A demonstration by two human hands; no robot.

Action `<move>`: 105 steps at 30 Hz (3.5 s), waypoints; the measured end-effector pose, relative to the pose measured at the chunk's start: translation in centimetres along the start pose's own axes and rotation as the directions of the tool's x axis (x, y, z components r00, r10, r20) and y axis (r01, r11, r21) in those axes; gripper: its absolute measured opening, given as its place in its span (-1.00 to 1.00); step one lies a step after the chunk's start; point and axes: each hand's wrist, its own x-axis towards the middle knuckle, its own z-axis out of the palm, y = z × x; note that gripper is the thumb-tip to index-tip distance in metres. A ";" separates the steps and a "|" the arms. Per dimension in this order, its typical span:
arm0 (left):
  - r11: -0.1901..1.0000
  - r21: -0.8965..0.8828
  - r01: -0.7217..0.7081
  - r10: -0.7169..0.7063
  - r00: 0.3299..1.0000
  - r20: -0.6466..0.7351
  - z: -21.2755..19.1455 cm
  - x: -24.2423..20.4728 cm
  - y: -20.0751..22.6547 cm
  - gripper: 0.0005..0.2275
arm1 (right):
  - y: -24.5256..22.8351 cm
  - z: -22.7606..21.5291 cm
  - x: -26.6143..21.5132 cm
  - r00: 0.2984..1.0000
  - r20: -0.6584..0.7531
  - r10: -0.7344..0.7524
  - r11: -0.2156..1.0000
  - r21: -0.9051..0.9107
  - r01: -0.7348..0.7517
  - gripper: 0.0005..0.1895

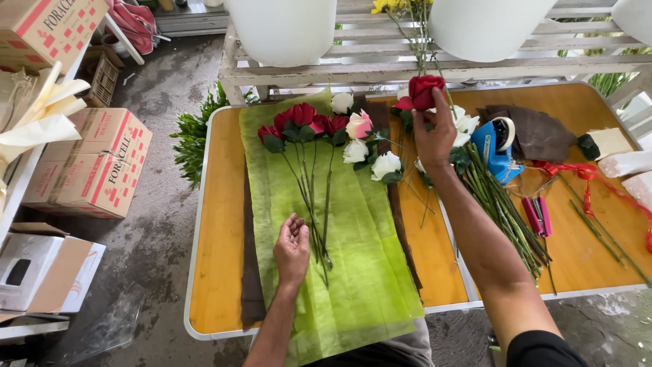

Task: The person arranges red and white artificial roses on a green sheet of tissue paper laid out on a table. They pick up individual flowers, adjust their stems, and place them in a row on the paper.

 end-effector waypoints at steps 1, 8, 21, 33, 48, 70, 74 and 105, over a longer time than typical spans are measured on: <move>1.000 0.000 0.000 0.000 1.000 -0.002 -0.1 0.0 -0.1 -0.59 | -0.8 -0.3 0.3 1.000 0.001 0.000 1.000 0.002 0.000 -0.32; 1.000 -0.003 0.017 -0.017 1.000 -0.017 -0.2 0.1 0.0 -0.62 | -0.5 -3.8 2.1 0.970 -0.231 0.076 0.941 0.337 0.006 0.07; 0.991 0.082 -0.108 0.069 0.921 0.383 5.1 -3.0 12.9 -0.75 | -21.3 -9.0 -0.3 0.847 0.163 0.506 0.670 0.544 -0.505 0.19; 0.989 0.089 0.118 -0.147 0.779 0.609 5.6 -9.6 11.1 -0.77 | -23.3 -9.3 -12.0 0.765 0.304 0.567 0.596 0.489 -0.636 -0.05; 0.983 0.092 0.162 -0.186 0.877 0.443 3.1 -8.9 10.9 -0.70 | -14.4 -15.8 -13.2 0.735 0.258 0.628 0.777 -0.252 -0.576 -0.61; 0.962 -0.097 0.255 -0.235 0.955 0.180 0.7 -8.1 12.0 -0.71 | -12.8 -24.5 -15.1 0.642 0.047 0.765 0.551 -0.564 -0.615 -0.58; 0.960 -0.117 0.254 -0.234 0.958 0.164 0.2 -8.0 11.4 -0.73 | -14.5 -24.3 -14.8 0.579 0.023 0.815 0.522 -0.462 -0.717 -0.62; 0.929 -0.338 0.148 -0.174 0.984 -0.048 -1.8 -7.4 8.2 -0.68 | -23.7 -3.0 -17.9 0.293 0.729 0.619 0.219 0.197 -0.955 -0.55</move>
